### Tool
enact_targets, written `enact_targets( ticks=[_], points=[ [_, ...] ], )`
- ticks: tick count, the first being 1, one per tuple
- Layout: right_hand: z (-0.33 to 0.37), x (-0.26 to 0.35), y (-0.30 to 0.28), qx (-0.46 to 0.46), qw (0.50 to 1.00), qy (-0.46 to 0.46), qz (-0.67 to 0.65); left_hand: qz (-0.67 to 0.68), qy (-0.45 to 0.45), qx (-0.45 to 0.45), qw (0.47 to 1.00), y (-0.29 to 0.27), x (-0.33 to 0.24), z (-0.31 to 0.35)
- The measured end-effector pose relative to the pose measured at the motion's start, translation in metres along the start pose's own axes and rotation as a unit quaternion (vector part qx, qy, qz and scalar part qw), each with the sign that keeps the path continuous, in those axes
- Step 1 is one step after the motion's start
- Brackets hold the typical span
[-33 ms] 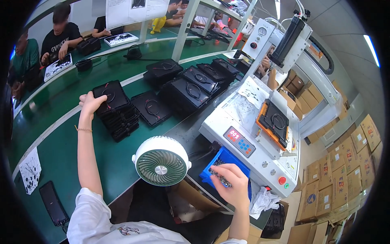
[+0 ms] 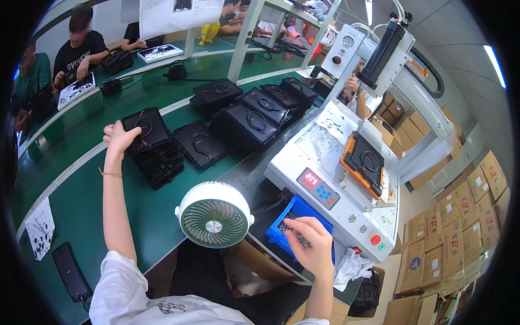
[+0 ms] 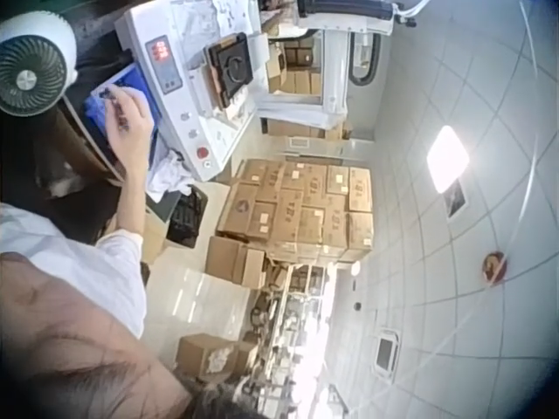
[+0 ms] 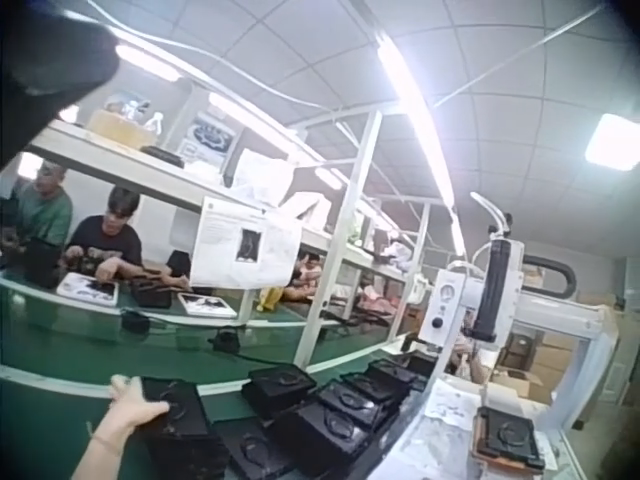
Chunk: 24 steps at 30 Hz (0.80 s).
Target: The recorder is assembling black plastic electronic enclosures by routing wires and using a pneumatic press machine at a workshop bench.
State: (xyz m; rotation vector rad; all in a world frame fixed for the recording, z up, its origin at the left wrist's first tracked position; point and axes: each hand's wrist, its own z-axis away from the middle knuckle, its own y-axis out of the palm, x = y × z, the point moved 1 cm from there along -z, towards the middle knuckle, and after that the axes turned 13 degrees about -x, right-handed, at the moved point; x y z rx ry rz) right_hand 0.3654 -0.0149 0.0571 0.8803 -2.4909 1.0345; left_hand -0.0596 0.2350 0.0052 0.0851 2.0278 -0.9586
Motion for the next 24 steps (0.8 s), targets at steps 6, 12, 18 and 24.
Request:
enact_targets(
  ticks=[6, 12, 18, 24],
  points=[
    [0.008, -0.056, -0.021, 0.142, 0.983, 0.096, 0.067, 0.327, 0.238, 0.071, 0.912, -0.011, -0.069, 0.063],
    [0.010, -0.074, -0.006, 0.253, 0.957, 0.139, 0.014, -0.022, 0.222, 0.384, 0.896, 0.066, -0.070, 0.132],
    [0.015, -0.077, -0.008, 0.236, 0.971, 0.047, 0.008, -0.049, 0.185, 0.241, 0.952, 0.106, -0.045, 0.145],
    [0.023, -0.086, -0.007, 0.237, 0.960, 0.146, -0.012, 0.140, 0.079, 0.270, 0.949, 0.077, -0.069, 0.146]
  ],
)
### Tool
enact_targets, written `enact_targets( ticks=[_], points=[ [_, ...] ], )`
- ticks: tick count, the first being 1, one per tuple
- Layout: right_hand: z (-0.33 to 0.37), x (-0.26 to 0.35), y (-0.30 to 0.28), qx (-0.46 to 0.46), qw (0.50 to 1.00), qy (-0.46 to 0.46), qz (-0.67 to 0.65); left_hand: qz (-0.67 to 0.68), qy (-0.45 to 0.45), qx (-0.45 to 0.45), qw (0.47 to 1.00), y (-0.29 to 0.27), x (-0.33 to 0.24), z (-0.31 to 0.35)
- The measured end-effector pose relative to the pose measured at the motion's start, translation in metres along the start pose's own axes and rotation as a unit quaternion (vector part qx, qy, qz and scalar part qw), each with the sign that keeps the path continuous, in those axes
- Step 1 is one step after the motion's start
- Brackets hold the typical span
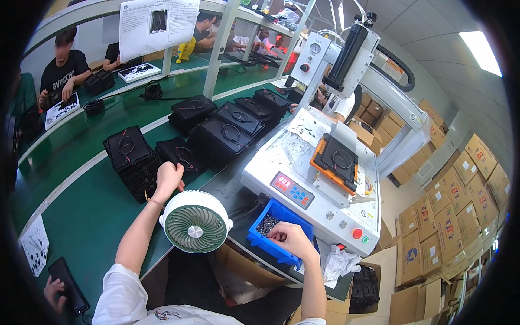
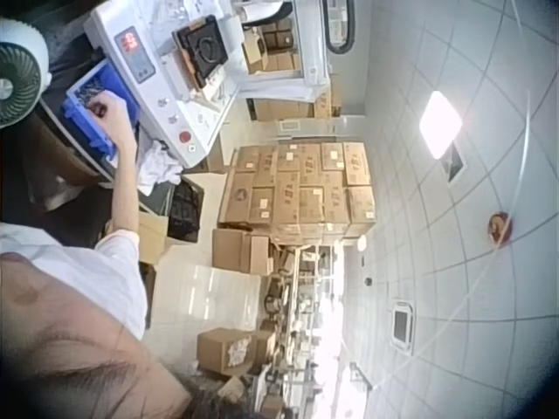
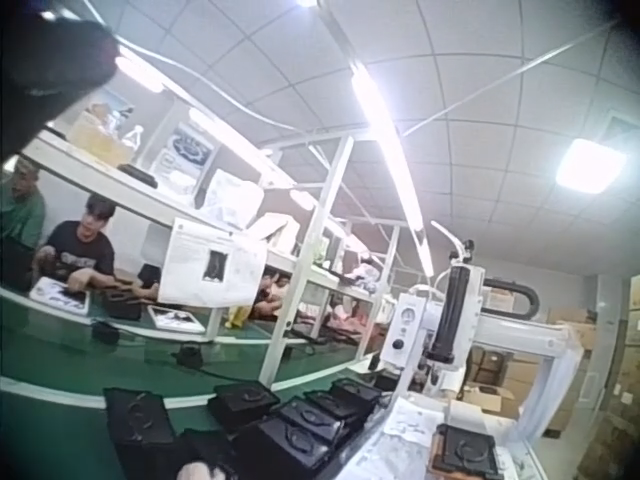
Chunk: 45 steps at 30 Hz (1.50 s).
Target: The recorder is assembling black plastic electronic enclosures by routing wires and using a pneumatic press machine at a workshop bench.
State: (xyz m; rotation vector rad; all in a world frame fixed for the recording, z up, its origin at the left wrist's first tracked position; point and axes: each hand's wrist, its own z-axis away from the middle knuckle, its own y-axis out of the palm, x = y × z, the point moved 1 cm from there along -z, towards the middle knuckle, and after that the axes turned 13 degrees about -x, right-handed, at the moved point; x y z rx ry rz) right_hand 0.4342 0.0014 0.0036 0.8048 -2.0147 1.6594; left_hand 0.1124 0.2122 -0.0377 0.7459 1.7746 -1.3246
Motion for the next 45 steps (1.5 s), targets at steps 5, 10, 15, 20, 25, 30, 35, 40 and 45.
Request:
enact_targets(
  ticks=[5, 10, 15, 20, 25, 30, 35, 40, 45],
  points=[
    [-0.005, 0.007, 0.008, -0.040, 0.999, -0.004, 0.012, 0.218, -0.037, -0.105, 0.970, 0.009, 0.009, -0.015],
    [-0.005, 0.004, 0.007, -0.059, 0.998, -0.006, 0.017, 0.502, -0.123, -0.080, 0.853, -0.004, -0.017, -0.005],
    [0.002, -0.011, 0.003, -0.186, 0.976, 0.022, -0.111, 0.583, -0.085, -0.070, 0.805, -0.034, -0.042, 0.007],
    [-0.004, 0.023, -0.009, -0.222, 0.948, -0.071, -0.215, 0.663, -0.011, 0.064, 0.746, -0.063, -0.077, 0.032],
    [-0.002, 0.083, -0.021, -0.258, 0.910, -0.161, -0.282, 0.702, -0.070, 0.112, 0.700, -0.070, -0.094, 0.053],
    [-0.014, 0.122, -0.013, -0.223, 0.893, -0.202, -0.335, 0.633, -0.035, 0.117, 0.764, -0.080, -0.111, 0.071],
    [-0.010, 0.135, -0.008, -0.227, 0.892, -0.182, -0.347, 0.624, 0.020, 0.167, 0.763, -0.089, -0.120, 0.094],
    [-0.011, 0.147, -0.006, -0.281, 0.917, -0.271, -0.078, 0.581, 0.111, 0.168, 0.789, -0.084, -0.119, 0.115],
    [-0.015, 0.155, -0.001, -0.240, 0.902, -0.359, 0.022, 0.560, 0.125, 0.187, 0.798, -0.076, -0.114, 0.123]
  ],
)
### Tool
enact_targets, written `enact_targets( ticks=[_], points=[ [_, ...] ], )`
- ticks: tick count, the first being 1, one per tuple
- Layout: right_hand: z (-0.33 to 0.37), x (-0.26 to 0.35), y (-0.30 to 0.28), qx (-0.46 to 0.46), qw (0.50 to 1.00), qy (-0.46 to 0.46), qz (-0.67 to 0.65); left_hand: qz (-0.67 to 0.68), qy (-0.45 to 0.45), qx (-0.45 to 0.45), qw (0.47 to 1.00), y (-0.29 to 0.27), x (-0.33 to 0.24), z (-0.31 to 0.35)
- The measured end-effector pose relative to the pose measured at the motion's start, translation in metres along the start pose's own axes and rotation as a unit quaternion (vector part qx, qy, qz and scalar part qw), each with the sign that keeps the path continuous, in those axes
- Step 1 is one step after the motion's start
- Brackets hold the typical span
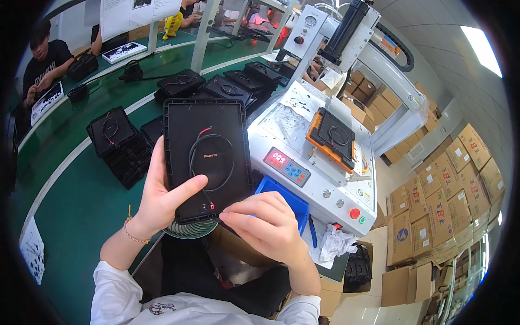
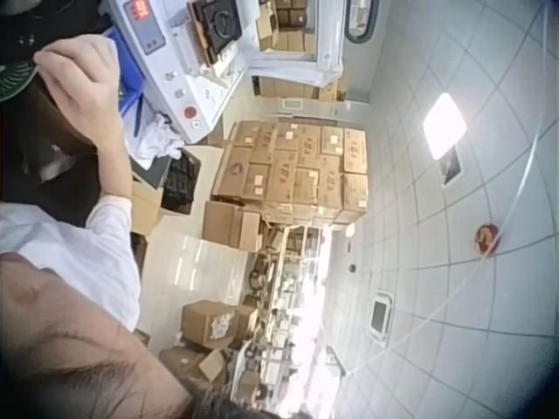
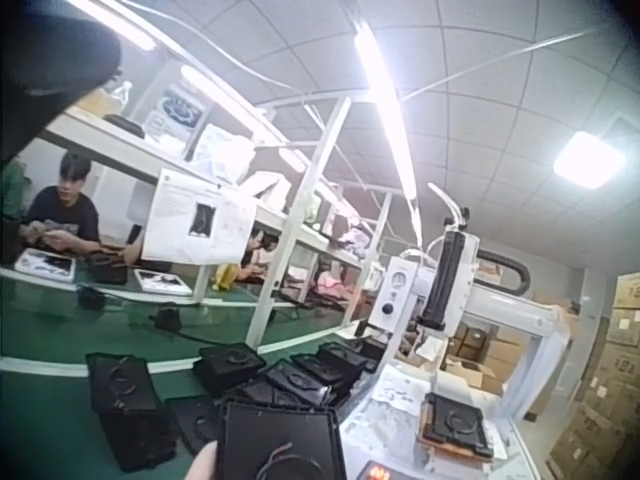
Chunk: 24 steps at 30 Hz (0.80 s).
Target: The recorder is assembling black plastic electronic enclosures by routing wires and using a pneumatic press machine at a workshop bench.
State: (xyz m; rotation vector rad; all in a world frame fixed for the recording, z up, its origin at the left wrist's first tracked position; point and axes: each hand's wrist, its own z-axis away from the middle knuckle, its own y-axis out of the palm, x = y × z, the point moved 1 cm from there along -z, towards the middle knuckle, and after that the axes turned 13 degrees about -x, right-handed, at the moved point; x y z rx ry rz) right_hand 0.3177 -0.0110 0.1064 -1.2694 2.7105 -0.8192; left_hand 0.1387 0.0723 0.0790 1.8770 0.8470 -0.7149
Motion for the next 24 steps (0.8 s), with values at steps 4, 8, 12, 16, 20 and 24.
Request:
enact_targets(
  ticks=[4, 8, 12, 16, 20, 24],
  points=[
    [0.0009, -0.0028, 0.0016, 0.028, 0.999, 0.018, -0.005, 0.003, -0.007, 0.003, 1.000, 0.0022, 0.0045, 0.0018],
    [-0.0017, 0.0004, 0.0025, 0.055, 0.998, 0.037, 0.001, 0.009, -0.025, 0.000, 1.000, 0.0007, 0.0051, 0.0028],
    [-0.0003, -0.0007, 0.0039, 0.047, 0.998, 0.036, 0.003, 0.012, -0.020, -0.007, 1.000, 0.0004, 0.0059, 0.0027],
    [-0.0003, -0.0006, 0.0051, 0.033, 0.998, 0.049, -0.005, 0.015, -0.029, -0.008, 0.999, 0.0006, 0.0072, 0.0011],
    [0.0026, -0.0022, 0.0079, 0.001, 0.999, 0.048, -0.002, 0.015, -0.036, -0.018, 0.999, 0.0004, 0.0068, 0.0011],
    [-0.0023, 0.0038, 0.0068, 0.015, 0.998, 0.056, 0.030, 0.015, -0.038, -0.030, 0.999, 0.0003, 0.0069, 0.0016]
  ],
)
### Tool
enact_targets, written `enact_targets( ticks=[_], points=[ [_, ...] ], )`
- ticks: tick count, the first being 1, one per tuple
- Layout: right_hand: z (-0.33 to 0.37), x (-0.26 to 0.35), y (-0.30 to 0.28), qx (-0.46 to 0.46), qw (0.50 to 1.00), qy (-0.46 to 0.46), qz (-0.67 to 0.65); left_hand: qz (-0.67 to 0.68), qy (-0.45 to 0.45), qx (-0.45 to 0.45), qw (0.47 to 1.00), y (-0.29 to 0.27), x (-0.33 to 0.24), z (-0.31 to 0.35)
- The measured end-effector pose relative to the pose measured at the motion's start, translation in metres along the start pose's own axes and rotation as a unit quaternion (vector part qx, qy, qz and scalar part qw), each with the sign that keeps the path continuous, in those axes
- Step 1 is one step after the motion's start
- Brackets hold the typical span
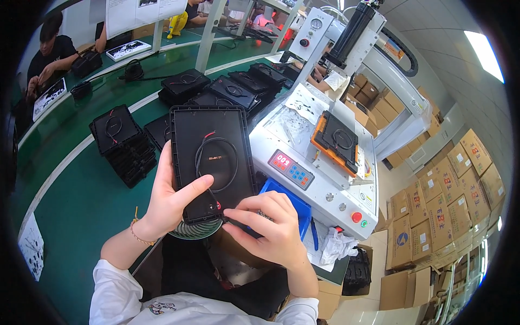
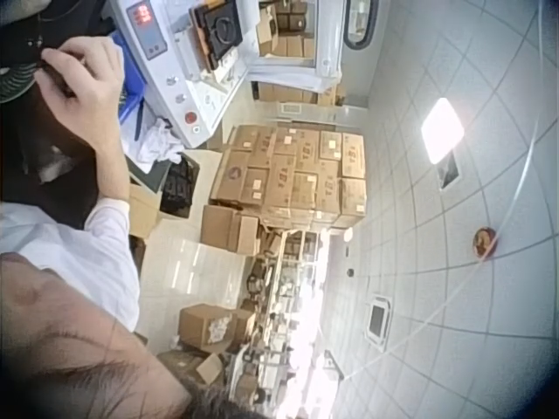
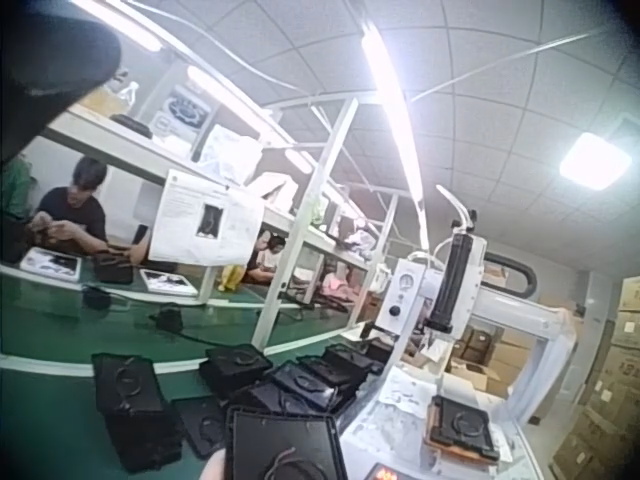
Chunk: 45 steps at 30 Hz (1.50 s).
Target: The recorder is assembling black plastic electronic enclosures by routing wires and using a pneumatic press machine at a workshop bench.
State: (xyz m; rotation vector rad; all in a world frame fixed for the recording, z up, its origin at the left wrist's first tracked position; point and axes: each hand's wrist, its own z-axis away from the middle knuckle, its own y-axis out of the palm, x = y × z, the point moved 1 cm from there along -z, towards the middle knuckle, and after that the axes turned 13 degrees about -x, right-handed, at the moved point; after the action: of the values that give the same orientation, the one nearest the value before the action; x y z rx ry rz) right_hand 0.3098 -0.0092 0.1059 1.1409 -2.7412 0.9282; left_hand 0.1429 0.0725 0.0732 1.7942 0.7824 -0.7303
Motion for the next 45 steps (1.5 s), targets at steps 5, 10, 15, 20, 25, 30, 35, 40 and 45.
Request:
enact_targets(
  ticks=[5, 10, 15, 20, 25, 30, 35, 40, 45],
  points=[
    [0.004, -0.002, 0.002, -0.038, 0.999, -0.026, 0.023, 0.021, -0.034, -0.007, 0.999, -0.001, 0.004, -0.001],
    [0.007, -0.004, 0.004, -0.054, 0.998, 0.003, 0.009, 0.007, -0.020, -0.015, 1.000, -0.001, 0.006, 0.000],
    [0.005, -0.004, 0.004, -0.017, 1.000, -0.022, 0.004, 0.003, -0.004, -0.039, 0.999, -0.004, 0.006, -0.003],
    [0.021, -0.013, -0.016, -0.087, 0.996, 0.033, 0.011, -0.022, 0.083, -0.156, 0.984, -0.026, -0.029, -0.038],
    [0.039, -0.028, -0.019, -0.082, 0.993, 0.076, 0.022, -0.261, 0.206, -0.288, 0.898, -0.143, -0.067, -0.084],
    [0.046, -0.036, -0.021, -0.093, 0.989, 0.114, 0.031, -0.333, 0.139, -0.359, 0.861, -0.197, -0.065, -0.098],
    [0.047, -0.041, -0.018, -0.081, 0.988, 0.122, 0.047, -0.504, 0.001, -0.394, 0.768, -0.228, -0.052, -0.107],
    [0.055, -0.056, -0.027, -0.078, 0.981, 0.160, 0.078, -0.647, 0.008, -0.439, 0.623, -0.242, -0.039, -0.107],
    [0.075, -0.093, -0.047, 0.124, 0.947, 0.287, 0.070, -0.567, 0.215, -0.315, 0.730, -0.177, -0.053, -0.095]
  ],
)
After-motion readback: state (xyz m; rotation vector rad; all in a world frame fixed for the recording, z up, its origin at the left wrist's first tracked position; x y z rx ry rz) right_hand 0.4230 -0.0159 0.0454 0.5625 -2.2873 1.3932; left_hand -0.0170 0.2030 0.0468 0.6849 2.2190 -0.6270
